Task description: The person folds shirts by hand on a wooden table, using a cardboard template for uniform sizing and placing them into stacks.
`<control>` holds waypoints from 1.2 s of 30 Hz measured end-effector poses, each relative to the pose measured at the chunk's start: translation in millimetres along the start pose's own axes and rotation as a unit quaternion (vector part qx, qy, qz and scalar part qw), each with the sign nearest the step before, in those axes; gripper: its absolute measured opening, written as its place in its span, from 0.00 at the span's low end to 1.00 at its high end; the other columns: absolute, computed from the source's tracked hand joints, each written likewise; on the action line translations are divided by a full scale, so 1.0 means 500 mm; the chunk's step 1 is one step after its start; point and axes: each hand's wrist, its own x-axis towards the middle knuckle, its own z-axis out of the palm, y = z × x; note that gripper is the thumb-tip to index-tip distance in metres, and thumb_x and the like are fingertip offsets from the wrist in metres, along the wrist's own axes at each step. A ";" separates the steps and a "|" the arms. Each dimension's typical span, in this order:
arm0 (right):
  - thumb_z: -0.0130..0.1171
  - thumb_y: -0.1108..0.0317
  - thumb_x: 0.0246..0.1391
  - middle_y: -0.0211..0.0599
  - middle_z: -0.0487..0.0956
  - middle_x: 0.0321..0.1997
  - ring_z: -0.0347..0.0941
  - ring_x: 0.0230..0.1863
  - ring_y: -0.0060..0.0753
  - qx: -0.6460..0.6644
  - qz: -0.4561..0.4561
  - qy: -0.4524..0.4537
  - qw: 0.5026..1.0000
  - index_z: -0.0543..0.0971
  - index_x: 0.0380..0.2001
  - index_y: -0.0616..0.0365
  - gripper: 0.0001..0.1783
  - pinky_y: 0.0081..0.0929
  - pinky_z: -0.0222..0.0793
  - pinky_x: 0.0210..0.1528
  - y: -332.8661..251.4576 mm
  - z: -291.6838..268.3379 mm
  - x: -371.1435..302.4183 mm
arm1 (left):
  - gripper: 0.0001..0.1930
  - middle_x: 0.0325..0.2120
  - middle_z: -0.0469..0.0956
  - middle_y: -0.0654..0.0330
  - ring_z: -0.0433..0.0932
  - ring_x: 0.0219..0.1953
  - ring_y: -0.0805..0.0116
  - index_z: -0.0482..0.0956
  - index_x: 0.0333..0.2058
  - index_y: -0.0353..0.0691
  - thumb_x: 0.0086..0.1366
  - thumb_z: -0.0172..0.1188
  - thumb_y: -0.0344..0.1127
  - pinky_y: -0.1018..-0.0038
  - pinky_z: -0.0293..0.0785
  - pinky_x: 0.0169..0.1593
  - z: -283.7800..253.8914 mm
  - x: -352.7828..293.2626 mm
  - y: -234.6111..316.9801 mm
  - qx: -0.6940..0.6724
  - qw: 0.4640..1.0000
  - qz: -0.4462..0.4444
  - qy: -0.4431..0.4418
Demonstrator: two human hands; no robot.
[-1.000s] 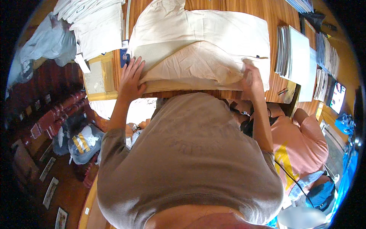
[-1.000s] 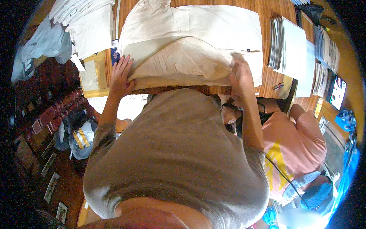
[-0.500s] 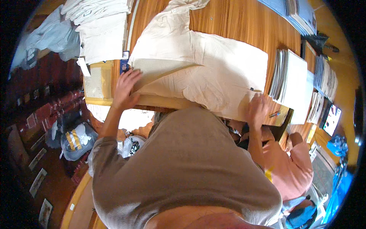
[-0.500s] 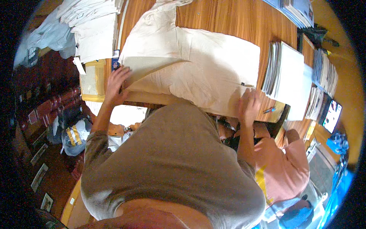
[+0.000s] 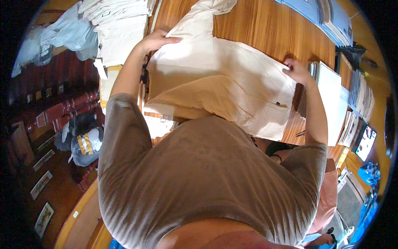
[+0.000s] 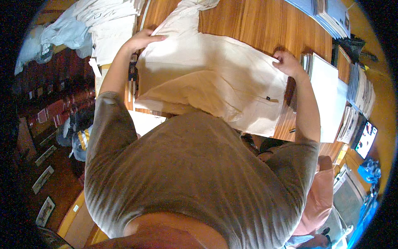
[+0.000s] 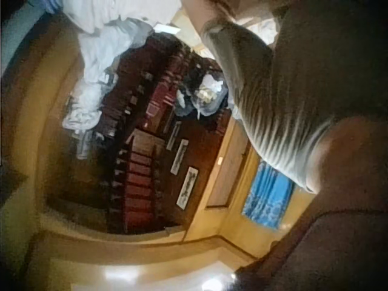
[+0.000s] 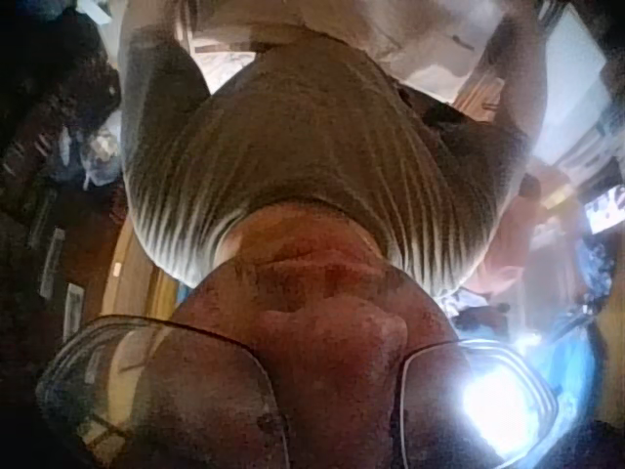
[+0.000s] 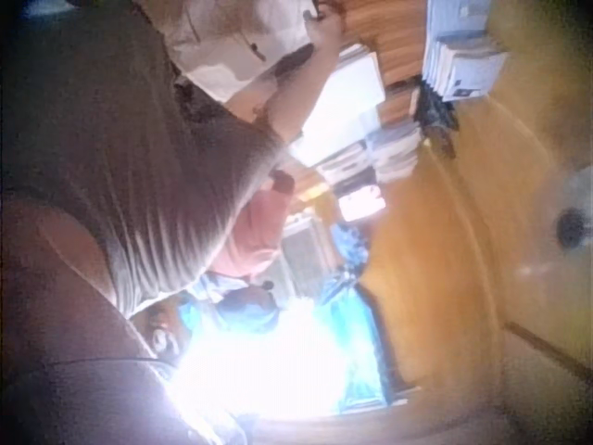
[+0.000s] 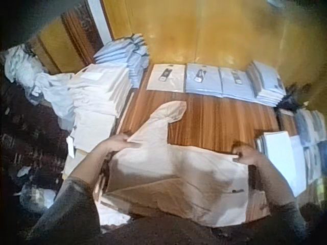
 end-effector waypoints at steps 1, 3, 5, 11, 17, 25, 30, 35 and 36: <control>0.72 0.68 0.50 0.38 0.77 0.32 0.75 0.36 0.36 0.019 -0.013 0.017 1.000 0.78 0.44 0.60 0.19 0.36 0.73 0.42 0.002 0.001 -0.026 | 0.30 0.39 0.88 0.55 0.84 0.40 0.66 0.88 0.42 0.31 0.60 0.75 0.59 0.72 0.78 0.48 -0.011 -0.003 -0.017 -0.035 0.999 -0.014 -0.028; 0.69 0.73 0.51 0.36 0.73 0.26 0.72 0.30 0.33 0.057 -0.041 0.043 0.997 0.77 0.40 0.62 0.14 0.34 0.71 0.38 -0.009 0.015 -0.096 | 0.28 0.39 0.87 0.57 0.82 0.39 0.71 0.88 0.43 0.31 0.64 0.72 0.56 0.74 0.77 0.48 -0.028 -0.052 -0.049 -0.068 0.997 -0.031 -0.019; 0.65 0.78 0.48 0.36 0.69 0.24 0.68 0.28 0.32 0.047 -0.017 0.077 0.996 0.72 0.34 0.61 0.12 0.33 0.68 0.35 -0.052 0.007 -0.204 | 0.23 0.38 0.87 0.60 0.80 0.40 0.74 0.89 0.42 0.31 0.67 0.72 0.50 0.76 0.76 0.48 -0.045 -0.129 -0.080 -0.075 0.997 0.005 -0.021; 0.65 0.82 0.41 0.42 0.70 0.23 0.71 0.27 0.46 -0.015 -0.045 0.082 0.996 0.69 0.28 0.58 0.15 0.41 0.68 0.33 -0.060 0.160 -0.396 | 0.06 0.41 0.85 0.63 0.78 0.46 0.76 0.91 0.39 0.35 0.64 0.73 0.28 0.74 0.75 0.51 0.059 -0.271 -0.174 -0.111 0.988 0.060 -0.092; 0.65 0.75 0.44 0.42 0.77 0.30 0.78 0.35 0.55 -0.138 -0.034 0.096 0.985 0.75 0.32 0.53 0.12 0.50 0.75 0.39 -0.047 0.316 -0.470 | 0.13 0.38 0.80 0.56 0.79 0.45 0.56 0.90 0.37 0.39 0.51 0.75 0.24 0.65 0.76 0.50 0.158 -0.340 -0.233 0.074 0.984 0.162 0.031; 0.68 0.58 0.51 0.47 0.84 0.40 0.82 0.42 0.58 -0.100 0.067 -0.040 0.992 0.81 0.37 0.54 0.15 0.50 0.78 0.47 -0.072 0.286 -0.483 | 0.12 0.36 0.80 0.55 0.78 0.45 0.52 0.88 0.35 0.40 0.49 0.76 0.28 0.60 0.75 0.51 0.176 -0.351 -0.245 0.146 0.964 0.211 0.067; 0.64 0.64 0.58 0.45 0.83 0.40 0.81 0.45 0.56 -0.193 -0.099 0.054 0.975 0.82 0.39 0.55 0.09 0.50 0.78 0.48 -0.303 0.165 -0.239 | 0.18 0.34 0.78 0.55 0.78 0.43 0.51 0.87 0.39 0.39 0.48 0.80 0.35 0.60 0.75 0.48 0.169 -0.388 -0.191 0.165 0.952 0.239 0.102; 0.66 0.71 0.56 0.42 0.78 0.64 0.73 0.64 0.54 -0.210 -0.423 0.185 0.862 0.81 0.50 0.54 0.18 0.47 0.69 0.68 -0.500 0.189 0.116 | 0.42 0.47 0.82 0.55 0.78 0.52 0.54 0.77 0.63 0.38 0.50 0.82 0.46 0.61 0.73 0.59 0.127 -0.388 -0.127 0.070 0.963 0.221 0.141; 0.66 0.69 0.57 0.42 0.77 0.65 0.73 0.64 0.55 -0.237 -0.480 0.197 0.821 0.81 0.50 0.54 0.17 0.47 0.68 0.69 -0.520 0.195 0.167 | 0.45 0.51 0.82 0.54 0.77 0.56 0.54 0.73 0.66 0.39 0.50 0.82 0.47 0.61 0.72 0.62 0.131 -0.375 -0.132 0.035 0.949 0.265 0.166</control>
